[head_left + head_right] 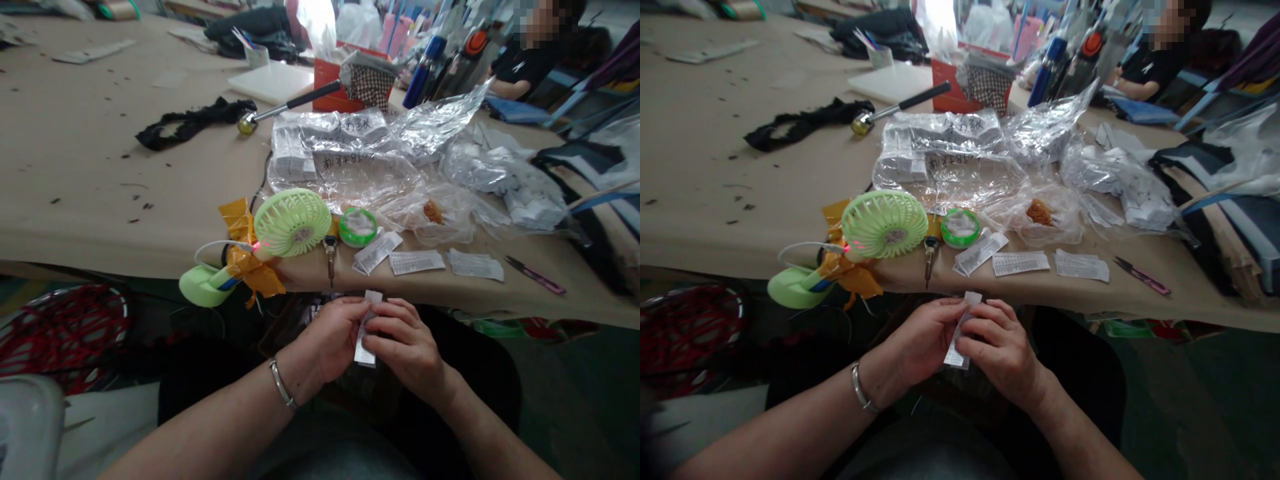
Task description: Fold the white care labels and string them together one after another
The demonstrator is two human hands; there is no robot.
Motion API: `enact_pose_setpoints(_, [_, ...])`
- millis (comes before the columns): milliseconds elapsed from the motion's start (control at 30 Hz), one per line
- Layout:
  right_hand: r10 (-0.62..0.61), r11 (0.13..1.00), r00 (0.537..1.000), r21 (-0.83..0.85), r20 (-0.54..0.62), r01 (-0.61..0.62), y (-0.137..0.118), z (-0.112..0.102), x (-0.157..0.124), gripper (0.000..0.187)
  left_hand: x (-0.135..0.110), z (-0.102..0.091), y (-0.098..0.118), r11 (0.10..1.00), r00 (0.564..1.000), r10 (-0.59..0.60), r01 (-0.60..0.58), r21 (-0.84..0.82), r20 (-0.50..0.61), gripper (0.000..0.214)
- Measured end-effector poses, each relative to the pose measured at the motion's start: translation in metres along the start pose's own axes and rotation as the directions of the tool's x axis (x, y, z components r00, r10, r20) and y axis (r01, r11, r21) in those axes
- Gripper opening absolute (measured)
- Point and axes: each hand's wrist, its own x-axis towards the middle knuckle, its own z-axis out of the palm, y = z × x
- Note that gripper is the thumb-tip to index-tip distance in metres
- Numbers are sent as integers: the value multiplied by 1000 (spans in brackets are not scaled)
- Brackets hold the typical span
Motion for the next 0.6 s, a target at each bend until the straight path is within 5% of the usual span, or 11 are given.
enact_pose_setpoints(267, [-6,1000,1000,11,18,6,-2,6,-3,15,-2,-3,-2,1000,1000,1,0,-23,20,10])
enact_pose_setpoints(467, [15,1000,1000,9,9,-15,-5,-5,-3,21,-3,1,-3,999,997,-39,40,16,-67,5])
enact_pose_setpoints(600, [207,942,970,-243,-125,-232,30,-37,-19,43,-3,3,-2,987,983,-59,84,140,-171,9])
